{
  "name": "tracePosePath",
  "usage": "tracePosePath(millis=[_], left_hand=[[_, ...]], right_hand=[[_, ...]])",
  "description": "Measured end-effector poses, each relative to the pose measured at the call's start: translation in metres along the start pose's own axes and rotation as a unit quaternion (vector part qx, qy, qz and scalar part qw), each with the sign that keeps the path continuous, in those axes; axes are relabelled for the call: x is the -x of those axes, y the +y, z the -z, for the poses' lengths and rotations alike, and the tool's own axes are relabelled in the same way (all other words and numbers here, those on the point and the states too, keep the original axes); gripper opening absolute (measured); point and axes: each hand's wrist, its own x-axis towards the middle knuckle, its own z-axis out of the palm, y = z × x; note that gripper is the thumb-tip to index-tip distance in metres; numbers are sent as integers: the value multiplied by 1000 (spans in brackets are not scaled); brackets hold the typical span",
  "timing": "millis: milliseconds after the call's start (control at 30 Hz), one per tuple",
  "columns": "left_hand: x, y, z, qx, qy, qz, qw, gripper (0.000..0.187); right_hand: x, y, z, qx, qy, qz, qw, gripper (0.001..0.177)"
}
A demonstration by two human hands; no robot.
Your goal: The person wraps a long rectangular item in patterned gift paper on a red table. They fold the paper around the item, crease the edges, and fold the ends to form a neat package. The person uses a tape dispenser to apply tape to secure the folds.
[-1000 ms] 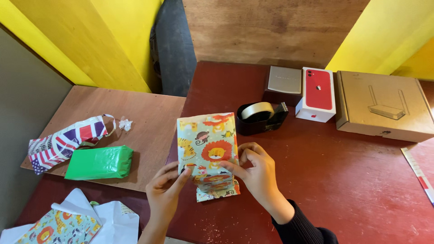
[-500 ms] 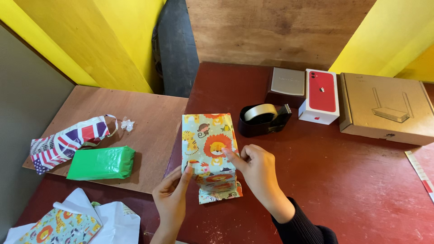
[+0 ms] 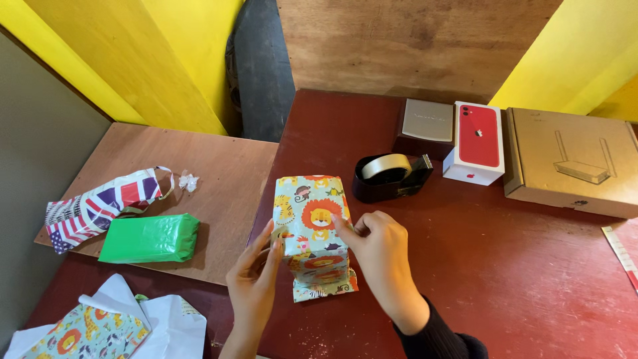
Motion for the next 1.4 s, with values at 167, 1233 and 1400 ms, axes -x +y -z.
tracePosePath(millis=[167, 1233, 1400], left_hand=[[13, 11, -5, -240, 13, -145, 960, 46], [27, 47, -12, -439, -23, -399, 805, 28], [4, 56, -5, -388, -39, -237, 890, 19]], right_hand=[[7, -12, -6, 86, 148, 164, 971, 35], [19, 2, 13, 44, -24, 276, 960, 32], [4, 8, 12, -112, -131, -18, 985, 64]])
